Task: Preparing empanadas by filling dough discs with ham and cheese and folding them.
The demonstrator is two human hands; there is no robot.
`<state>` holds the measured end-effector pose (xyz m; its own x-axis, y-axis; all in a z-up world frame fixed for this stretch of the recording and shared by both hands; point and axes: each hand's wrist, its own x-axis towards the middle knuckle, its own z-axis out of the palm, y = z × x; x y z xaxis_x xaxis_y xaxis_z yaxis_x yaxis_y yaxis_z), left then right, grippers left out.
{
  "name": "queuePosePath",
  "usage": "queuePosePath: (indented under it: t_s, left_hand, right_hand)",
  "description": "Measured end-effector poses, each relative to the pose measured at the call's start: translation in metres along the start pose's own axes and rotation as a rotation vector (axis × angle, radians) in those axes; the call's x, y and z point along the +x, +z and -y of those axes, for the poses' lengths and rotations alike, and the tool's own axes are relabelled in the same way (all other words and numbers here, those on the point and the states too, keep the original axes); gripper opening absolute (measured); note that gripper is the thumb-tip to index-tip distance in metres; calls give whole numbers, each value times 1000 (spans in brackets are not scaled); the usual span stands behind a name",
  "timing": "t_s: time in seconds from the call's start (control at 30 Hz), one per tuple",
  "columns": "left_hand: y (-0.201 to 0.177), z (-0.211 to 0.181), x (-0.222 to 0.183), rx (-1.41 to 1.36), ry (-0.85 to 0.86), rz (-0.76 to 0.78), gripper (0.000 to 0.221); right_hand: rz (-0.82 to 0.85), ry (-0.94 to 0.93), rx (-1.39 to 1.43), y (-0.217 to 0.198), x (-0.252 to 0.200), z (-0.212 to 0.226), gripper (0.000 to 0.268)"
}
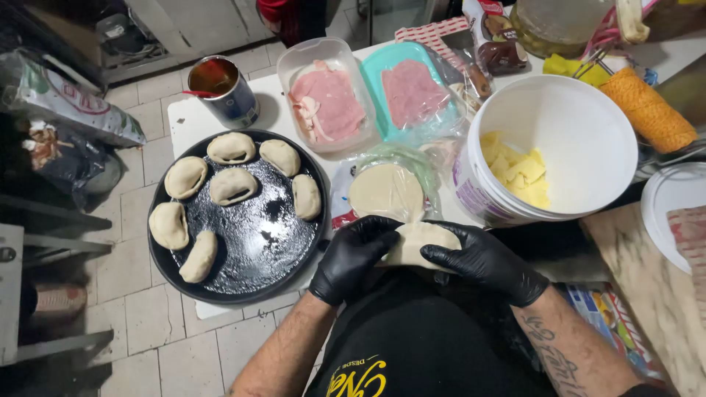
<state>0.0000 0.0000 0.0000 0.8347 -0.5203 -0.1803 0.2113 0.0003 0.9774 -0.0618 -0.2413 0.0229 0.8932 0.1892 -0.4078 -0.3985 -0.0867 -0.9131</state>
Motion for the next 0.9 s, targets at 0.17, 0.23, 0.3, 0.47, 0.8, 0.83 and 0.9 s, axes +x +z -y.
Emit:
queuePosePath:
  t_s: [0.17,0.23,0.3,0.47,0.8,0.83,0.9]
  left_hand:
    - [40,14,-22,65,-5,-210,20]
    - [49,13,-32,71,33,-274,21]
    - [52,12,-38,153,49,-242,22]
    - [63,10,-51,112,-99,-226,24]
    - [37,24,-67,247,66,-108,24]
    - [34,26,-70,247,68,-101,24]
    - [27,30,-77,242,124,-154,26]
  right_hand:
    - [170,-96,7,-11,-23,9,52]
    - [208,-113,-1,-14,-29,11,52]
    - [267,37,47,-16,-32,10,54]
    - [325,91,-6,-16,-30,-6,55]
    - [345,188,-196,23,-41,11,60]
    - [338,187,-194,29,-42,11,60]
    - [294,176,-56,42,-44,10,58]
